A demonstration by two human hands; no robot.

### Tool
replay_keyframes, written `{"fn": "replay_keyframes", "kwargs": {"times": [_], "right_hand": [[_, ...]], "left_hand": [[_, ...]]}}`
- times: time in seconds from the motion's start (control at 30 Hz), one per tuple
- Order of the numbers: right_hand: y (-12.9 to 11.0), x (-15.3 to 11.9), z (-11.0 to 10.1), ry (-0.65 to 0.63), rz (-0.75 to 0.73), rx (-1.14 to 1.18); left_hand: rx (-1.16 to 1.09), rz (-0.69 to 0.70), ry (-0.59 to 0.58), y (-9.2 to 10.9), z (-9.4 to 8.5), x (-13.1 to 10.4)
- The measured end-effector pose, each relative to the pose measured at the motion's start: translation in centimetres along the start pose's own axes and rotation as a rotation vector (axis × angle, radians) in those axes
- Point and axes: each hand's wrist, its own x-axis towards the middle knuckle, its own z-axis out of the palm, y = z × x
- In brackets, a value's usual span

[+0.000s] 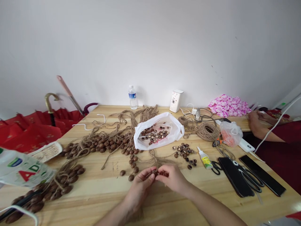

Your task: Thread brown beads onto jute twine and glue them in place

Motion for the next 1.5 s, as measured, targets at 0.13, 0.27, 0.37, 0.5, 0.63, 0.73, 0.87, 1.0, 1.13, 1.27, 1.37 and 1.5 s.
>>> {"fn": "replay_keyframes", "kwargs": {"times": [0.13,0.27,0.37,0.5,0.63,0.73,0.87,1.0,1.13,1.27,1.37,1.5], "right_hand": [[0.0,0.1,0.3,0.022,0.006,0.076],[0.1,0.2,0.5,0.081,-0.027,0.068],[0.2,0.2,0.6,0.095,-0.042,0.054],[0.4,0.1,0.8,0.071,-0.029,0.056],[0.7,0.0,1.1,0.061,-0.061,0.027],[0.8,0.1,1.0,0.063,-0.105,-0.013],[0.9,0.4,0.5,0.076,-0.185,-0.089],[1.0,0.7,-0.3,0.057,-0.184,-0.118],[1.2,0.7,-0.7,0.048,-0.247,-0.109],[1.3,0.6,-0.9,0.036,-0.402,-0.169],[1.3,0.6,-1.2,0.033,-0.459,-0.230],[1.2,0.6,-1.7,-0.005,-0.492,-0.314]], "left_hand": [[0.092,0.039,-0.001,0.0,-0.3,0.0],[0.210,0.117,0.000,0.0,-0.6,0.2],[0.292,0.170,0.009,0.0,-0.7,0.3],[0.343,0.204,0.014,-0.2,-0.9,0.3],[0.382,0.233,0.029,0.0,-0.9,0.4],[0.389,0.245,0.038,0.1,-0.6,0.4],[0.358,0.208,0.059,0.2,-0.5,0.3],[0.344,0.181,0.060,0.3,-0.5,0.3],[0.298,0.148,0.074,0.5,-0.5,0.4],[0.089,0.036,0.061,0.6,-0.3,0.5],[-0.026,-0.025,0.032,0.6,-0.2,0.5],[-0.053,-0.047,-0.003,0.5,-0.1,0.4]]}}
